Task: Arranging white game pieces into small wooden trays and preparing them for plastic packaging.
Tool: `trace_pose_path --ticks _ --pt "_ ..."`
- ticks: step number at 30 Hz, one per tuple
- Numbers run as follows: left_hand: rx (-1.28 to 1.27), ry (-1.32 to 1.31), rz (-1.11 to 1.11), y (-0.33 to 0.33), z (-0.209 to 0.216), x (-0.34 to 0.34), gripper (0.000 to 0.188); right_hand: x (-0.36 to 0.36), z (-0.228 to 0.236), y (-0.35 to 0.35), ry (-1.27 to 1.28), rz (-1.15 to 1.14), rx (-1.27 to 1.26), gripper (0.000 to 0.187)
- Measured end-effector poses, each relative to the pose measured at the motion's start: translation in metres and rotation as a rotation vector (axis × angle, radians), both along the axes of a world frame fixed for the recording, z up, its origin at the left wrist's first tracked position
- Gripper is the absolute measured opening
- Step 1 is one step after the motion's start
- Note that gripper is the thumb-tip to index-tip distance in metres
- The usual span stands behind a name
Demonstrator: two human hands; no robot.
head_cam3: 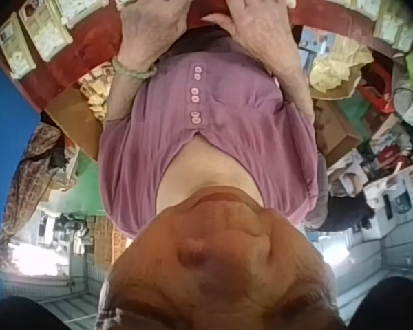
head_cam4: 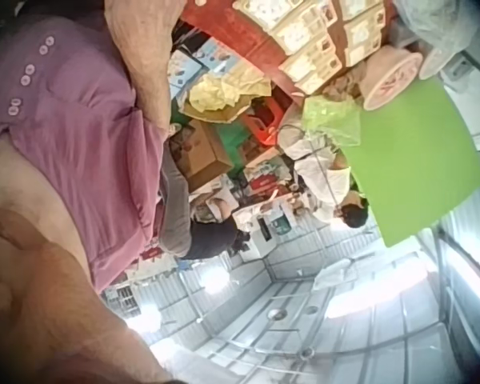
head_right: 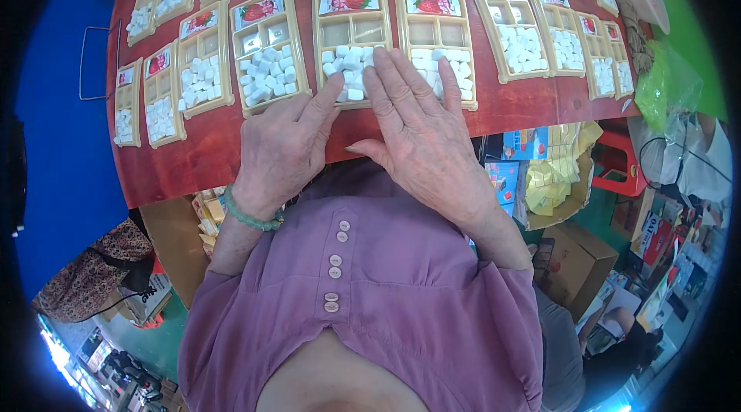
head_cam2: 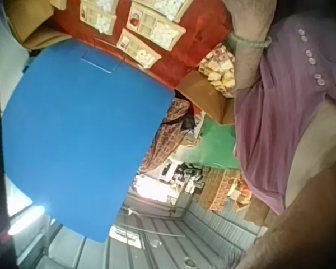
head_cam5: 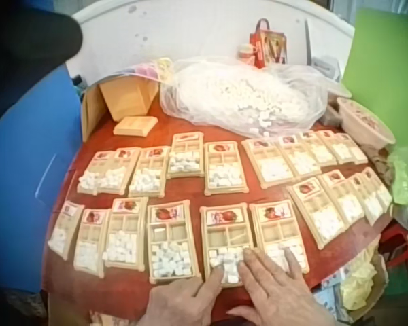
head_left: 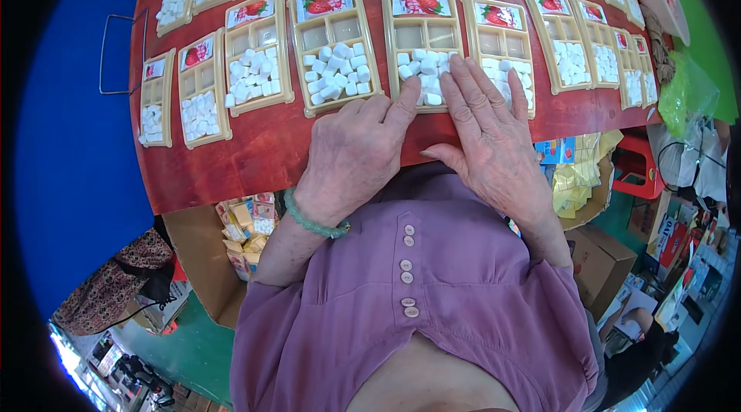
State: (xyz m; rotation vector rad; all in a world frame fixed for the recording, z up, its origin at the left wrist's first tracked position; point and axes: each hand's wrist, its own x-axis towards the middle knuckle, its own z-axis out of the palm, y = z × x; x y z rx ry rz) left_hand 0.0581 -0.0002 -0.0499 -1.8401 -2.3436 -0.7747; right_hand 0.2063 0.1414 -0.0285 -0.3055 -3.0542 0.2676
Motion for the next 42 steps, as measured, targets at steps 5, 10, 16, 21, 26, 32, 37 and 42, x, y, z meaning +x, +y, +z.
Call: trace_pose_path --ticks 5,10,16,21,26,32,37,42 --pt "0.107 -0.114 -0.011 -0.001 -0.003 0.003 0.051 0.001 0.010 -0.001 0.030 -0.035 -0.047 0.089" --pt "0.028 -0.155 0.028 0.002 0.006 0.002 0.055 -0.006 0.007 -0.006 -0.002 0.030 -0.057 0.090" --pt "-0.024 -0.110 0.003 0.001 0.005 0.001 0.052 -0.005 0.000 -0.006 -0.026 0.035 -0.066 0.090" --pt "0.004 -0.107 0.019 0.000 0.002 0.001 0.052 -0.009 0.009 -0.008 0.033 0.013 -0.087 0.090" --pt "-0.021 -0.118 0.034 0.000 0.000 0.001 0.054 -0.022 0.009 -0.007 0.014 0.013 -0.064 0.090" --pt "-0.098 -0.201 0.024 -0.005 0.007 0.002 0.048 -0.018 0.005 -0.008 -0.036 0.028 -0.010 0.085" --pt "0.163 -0.714 0.099 -0.018 0.008 0.001 0.052 -0.018 0.011 -0.010 -0.015 0.027 -0.027 0.082" --pt "0.281 -1.449 0.162 -0.030 0.028 -0.004 0.069 -0.030 0.024 -0.023 0.295 0.254 -0.292 0.056"
